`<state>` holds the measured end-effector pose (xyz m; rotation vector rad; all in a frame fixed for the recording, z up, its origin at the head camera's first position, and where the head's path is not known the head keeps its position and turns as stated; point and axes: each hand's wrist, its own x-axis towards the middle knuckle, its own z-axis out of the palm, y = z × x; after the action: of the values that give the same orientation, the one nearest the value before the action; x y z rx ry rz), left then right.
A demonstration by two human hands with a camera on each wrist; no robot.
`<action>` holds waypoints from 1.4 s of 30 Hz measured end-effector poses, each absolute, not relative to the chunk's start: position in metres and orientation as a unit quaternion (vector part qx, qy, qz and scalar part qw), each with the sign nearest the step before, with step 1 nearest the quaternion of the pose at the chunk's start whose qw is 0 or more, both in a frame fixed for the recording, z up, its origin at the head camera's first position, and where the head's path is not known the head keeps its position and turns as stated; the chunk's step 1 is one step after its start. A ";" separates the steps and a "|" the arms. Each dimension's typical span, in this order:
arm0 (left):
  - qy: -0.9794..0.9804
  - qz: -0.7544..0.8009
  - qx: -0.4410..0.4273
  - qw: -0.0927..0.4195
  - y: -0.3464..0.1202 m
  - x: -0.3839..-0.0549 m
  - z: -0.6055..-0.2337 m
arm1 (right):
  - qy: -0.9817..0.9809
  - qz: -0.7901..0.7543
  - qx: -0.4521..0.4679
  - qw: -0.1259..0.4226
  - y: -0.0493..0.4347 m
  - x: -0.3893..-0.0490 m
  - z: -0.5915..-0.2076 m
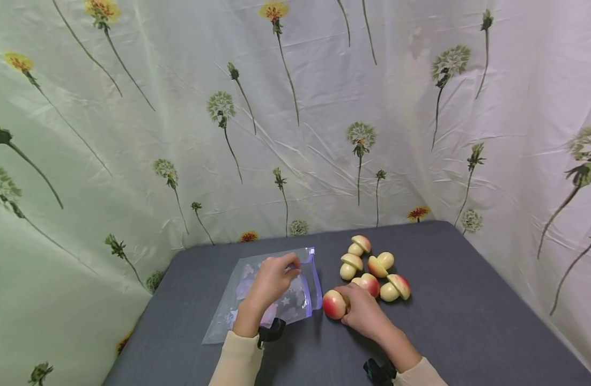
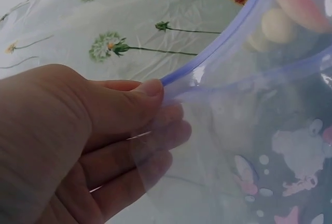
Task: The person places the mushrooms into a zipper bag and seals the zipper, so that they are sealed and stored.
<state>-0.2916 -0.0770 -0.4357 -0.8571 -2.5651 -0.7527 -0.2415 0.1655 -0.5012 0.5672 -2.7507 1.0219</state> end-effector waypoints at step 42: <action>-0.892 -0.228 -0.312 0.235 -0.083 -0.295 -0.437 | -0.931 0.327 0.146 0.067 0.162 -0.234 -0.496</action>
<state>-0.2948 -0.0831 -0.4372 -0.8572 -2.4476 -0.6256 -0.2340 0.1624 -0.4963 0.4389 -2.8076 0.9853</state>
